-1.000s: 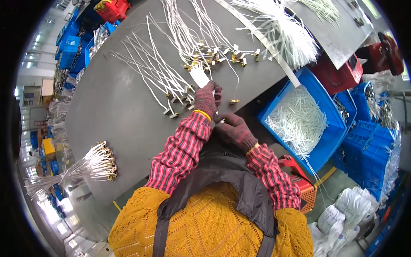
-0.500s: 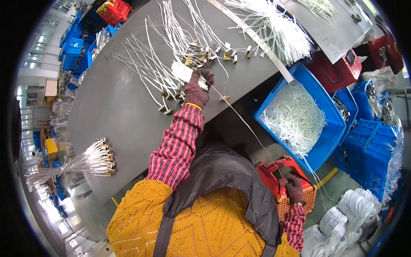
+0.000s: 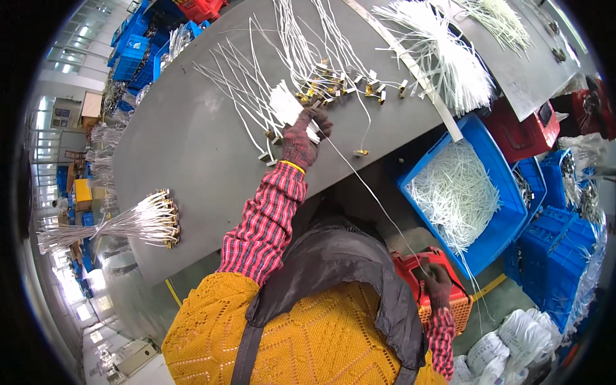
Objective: The person sorts and assembles bundles of white electronic wire harnesses and connectors by hand at a factory workbench, placing them into plastic bins.
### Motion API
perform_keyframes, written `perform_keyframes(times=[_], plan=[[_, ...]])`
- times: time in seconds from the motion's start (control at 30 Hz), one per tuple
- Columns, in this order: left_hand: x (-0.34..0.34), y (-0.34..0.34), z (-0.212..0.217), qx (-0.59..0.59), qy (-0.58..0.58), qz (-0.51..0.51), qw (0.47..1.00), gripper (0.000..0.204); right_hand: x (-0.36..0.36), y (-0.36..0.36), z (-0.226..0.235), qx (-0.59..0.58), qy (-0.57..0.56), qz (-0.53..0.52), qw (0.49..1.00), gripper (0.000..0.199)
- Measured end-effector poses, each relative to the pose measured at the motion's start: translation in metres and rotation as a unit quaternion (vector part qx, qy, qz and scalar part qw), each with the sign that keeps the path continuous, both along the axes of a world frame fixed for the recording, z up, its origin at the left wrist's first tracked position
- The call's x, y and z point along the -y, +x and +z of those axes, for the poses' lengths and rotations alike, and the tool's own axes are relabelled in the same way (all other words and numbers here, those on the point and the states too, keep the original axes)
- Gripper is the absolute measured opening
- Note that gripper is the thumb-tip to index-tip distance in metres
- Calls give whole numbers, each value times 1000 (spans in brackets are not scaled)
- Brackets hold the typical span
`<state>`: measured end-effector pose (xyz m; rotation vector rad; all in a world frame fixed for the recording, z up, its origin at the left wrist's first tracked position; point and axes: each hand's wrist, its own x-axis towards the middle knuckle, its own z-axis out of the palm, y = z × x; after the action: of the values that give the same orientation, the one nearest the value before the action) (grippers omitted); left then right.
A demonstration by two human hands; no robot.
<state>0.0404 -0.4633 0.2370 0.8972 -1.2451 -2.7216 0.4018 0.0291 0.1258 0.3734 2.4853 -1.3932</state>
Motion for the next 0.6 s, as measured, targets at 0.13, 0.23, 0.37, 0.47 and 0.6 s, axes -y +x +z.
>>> perform_keyframes(times=[0.13, 0.23, 0.37, 0.47, 0.6], plan=[[8, 38, -10, -41, -67, -61, 995, 23, 160, -156, 47, 100, -220, 3, 970, 65], [6, 52, -23, -93, -81, -81, 989, 24, 277, -249, 96, -101, -118, 130, 979, 62], [24, 52, -29, -28, -273, -51, 960, 25, 389, -333, 158, 128, -191, 86, 969, 52], [79, 37, 3, 76, -488, -143, 858, 36, 400, -353, 135, 145, -197, 142, 959, 48], [162, 55, -13, 69, -213, -3, 975, 23, 357, -334, 101, -284, 132, 155, 937, 55]])
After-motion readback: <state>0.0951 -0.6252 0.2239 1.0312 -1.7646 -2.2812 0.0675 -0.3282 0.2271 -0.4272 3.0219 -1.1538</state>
